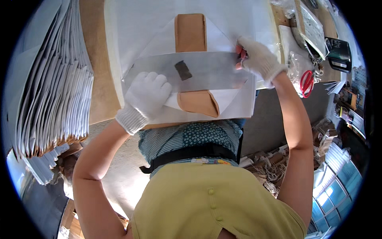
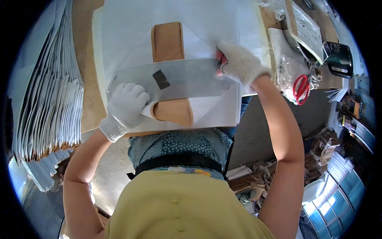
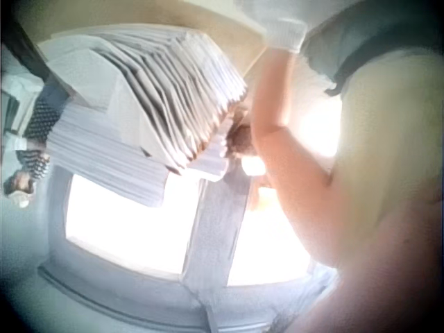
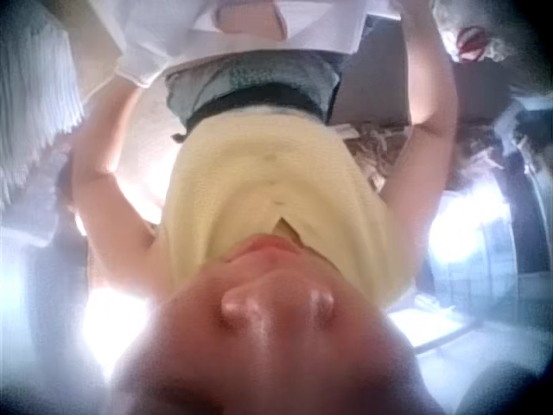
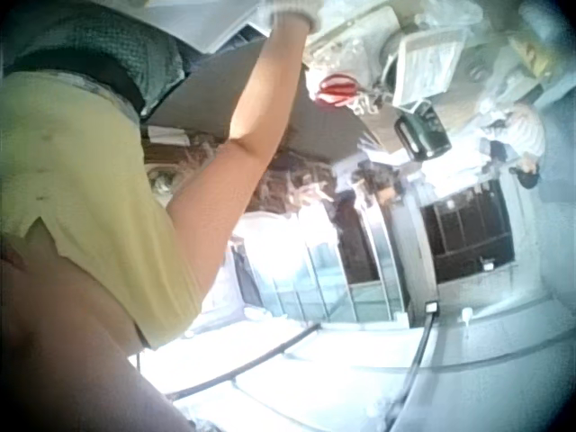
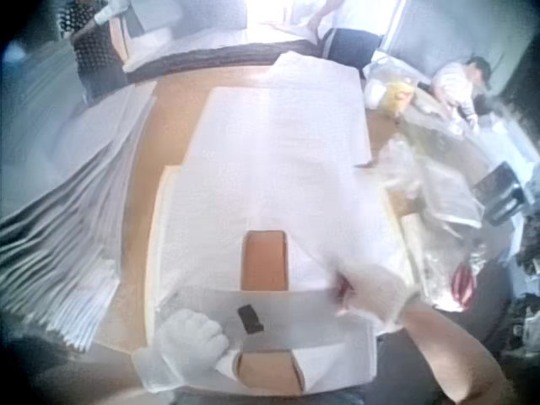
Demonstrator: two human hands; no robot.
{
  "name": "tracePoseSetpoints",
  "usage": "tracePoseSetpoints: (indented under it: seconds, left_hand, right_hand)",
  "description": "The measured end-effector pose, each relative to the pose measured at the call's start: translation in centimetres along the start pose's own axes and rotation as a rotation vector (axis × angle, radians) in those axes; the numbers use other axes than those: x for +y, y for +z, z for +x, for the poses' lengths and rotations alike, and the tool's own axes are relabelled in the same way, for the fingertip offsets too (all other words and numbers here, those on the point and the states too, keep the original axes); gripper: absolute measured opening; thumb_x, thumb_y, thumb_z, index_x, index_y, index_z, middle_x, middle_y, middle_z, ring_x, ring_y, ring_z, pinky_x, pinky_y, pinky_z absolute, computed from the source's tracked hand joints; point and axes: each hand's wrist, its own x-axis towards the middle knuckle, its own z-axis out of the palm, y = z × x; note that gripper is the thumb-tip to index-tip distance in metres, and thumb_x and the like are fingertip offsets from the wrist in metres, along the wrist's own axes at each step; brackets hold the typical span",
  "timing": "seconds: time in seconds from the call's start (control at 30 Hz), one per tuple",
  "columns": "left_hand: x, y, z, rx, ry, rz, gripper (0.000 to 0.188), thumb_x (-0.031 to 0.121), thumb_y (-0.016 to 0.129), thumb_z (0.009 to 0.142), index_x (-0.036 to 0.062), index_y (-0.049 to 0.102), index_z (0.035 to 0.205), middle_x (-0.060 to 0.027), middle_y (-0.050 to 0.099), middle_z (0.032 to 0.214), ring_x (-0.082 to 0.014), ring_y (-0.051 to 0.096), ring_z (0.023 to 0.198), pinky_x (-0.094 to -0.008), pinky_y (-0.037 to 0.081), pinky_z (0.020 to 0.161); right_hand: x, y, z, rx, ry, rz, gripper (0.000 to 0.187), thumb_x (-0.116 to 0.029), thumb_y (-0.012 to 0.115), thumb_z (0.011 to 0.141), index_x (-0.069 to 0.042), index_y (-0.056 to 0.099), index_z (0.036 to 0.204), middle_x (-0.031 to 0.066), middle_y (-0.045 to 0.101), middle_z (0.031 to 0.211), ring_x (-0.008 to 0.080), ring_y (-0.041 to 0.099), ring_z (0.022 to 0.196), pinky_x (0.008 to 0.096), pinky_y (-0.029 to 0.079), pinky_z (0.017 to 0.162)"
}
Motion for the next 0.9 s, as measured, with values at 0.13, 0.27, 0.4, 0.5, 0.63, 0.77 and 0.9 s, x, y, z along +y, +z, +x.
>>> tracePoseSetpoints:
  seconds: [0.13, 0.27, 0.4, 0.5, 0.63, 0.77, 0.9]
  left_hand:
    - [-0.6, 0.6, -0.3, 0.157, -0.024, -0.239, 0.019, 0.016, 0.078, 0.068, 0.0112, 0.061, 0.076, -0.0046, 0.059, 0.081, -0.0263, 0.059, 0.081, -0.0387, 0.045, 0.076]
    - [0.2, 1.0, -0.4, 0.25, -0.209, -0.385, 0.021, 0.014, 0.083, 0.07, 0.0093, 0.063, 0.076, -0.0049, 0.06, 0.08, -0.0279, 0.06, 0.082, -0.0406, 0.045, 0.076]
    - [1.8, 1.0, 0.7, 0.191, -0.46, -0.376, 0.027, 0.016, 0.086, 0.071, 0.0068, 0.068, 0.088, -0.009, 0.062, 0.092, -0.0308, 0.061, 0.088, -0.0423, 0.047, 0.082]
    - [1.4, -0.8, 2.0, 0.151, -0.61, -0.256, 0.048, 0.021, 0.083, 0.068, 0.0082, 0.068, 0.112, -0.0136, 0.063, 0.106, -0.0342, 0.06, 0.101, -0.0457, 0.049, 0.09]
    - [-1.0, -1.8, 4.7, 0.225, -0.62, -0.103, 0.087, 0.032, 0.084, 0.062, 0.0159, 0.056, 0.143, -0.0178, 0.06, 0.116, -0.0358, 0.056, 0.114, -0.0467, 0.048, 0.1]
    - [-2.4, -1.5, 6.1, 0.261, -0.713, -0.669, 0.064, 0.013, 0.087, 0.063, 0.0127, 0.071, 0.125, -0.0142, 0.059, 0.117, -0.0287, 0.063, 0.1, -0.0372, 0.055, 0.086]
    - [-2.0, -1.3, 6.6, 0.147, -0.652, -0.511, 0.032, 0.008, 0.086, 0.067, 0.0104, 0.081, 0.098, -0.0085, 0.063, 0.103, -0.0242, 0.063, 0.099, -0.0344, 0.055, 0.081]
  right_hand:
    - [1.3, 2.1, -6.0, 0.139, -0.237, 0.119, 0.043, -0.013, 0.088, 0.071, -0.011, 0.066, 0.108, 0.0111, 0.061, 0.128, 0.0371, 0.06, 0.117, 0.0458, 0.05, 0.099]
    - [1.8, 4.1, -6.8, 0.287, -0.395, -0.123, 0.041, -0.021, 0.088, 0.072, -0.013, 0.066, 0.107, 0.009, 0.06, 0.131, 0.0344, 0.059, 0.118, 0.0437, 0.049, 0.101]
    - [1.2, 4.6, -5.5, 0.324, -0.353, -0.152, 0.04, -0.025, 0.088, 0.071, -0.015, 0.067, 0.104, 0.0072, 0.061, 0.129, 0.0314, 0.06, 0.117, 0.0434, 0.048, 0.102]
    - [0.6, 4.2, -4.3, 0.242, -0.251, -0.187, 0.047, -0.027, 0.089, 0.068, -0.015, 0.065, 0.107, 0.005, 0.059, 0.131, 0.0303, 0.062, 0.114, 0.0431, 0.049, 0.101]
    - [-0.2, 3.5, -3.2, 0.375, -0.24, -0.256, 0.076, -0.029, 0.091, 0.063, -0.017, 0.058, 0.131, 0.0098, 0.049, 0.149, 0.0348, 0.05, 0.134, 0.0434, 0.041, 0.113]
    - [-0.3, 3.6, -2.1, 0.411, -0.167, -0.201, 0.111, -0.031, 0.095, 0.055, -0.021, 0.045, 0.154, 0.0163, 0.032, 0.165, 0.0382, 0.023, 0.155, 0.0451, 0.023, 0.128]
    - [-0.5, 3.6, -2.6, 0.361, -0.123, -0.13, 0.098, -0.032, 0.094, 0.058, -0.025, 0.055, 0.148, 0.0128, 0.031, 0.167, 0.039, 0.019, 0.156, 0.0477, 0.019, 0.129]
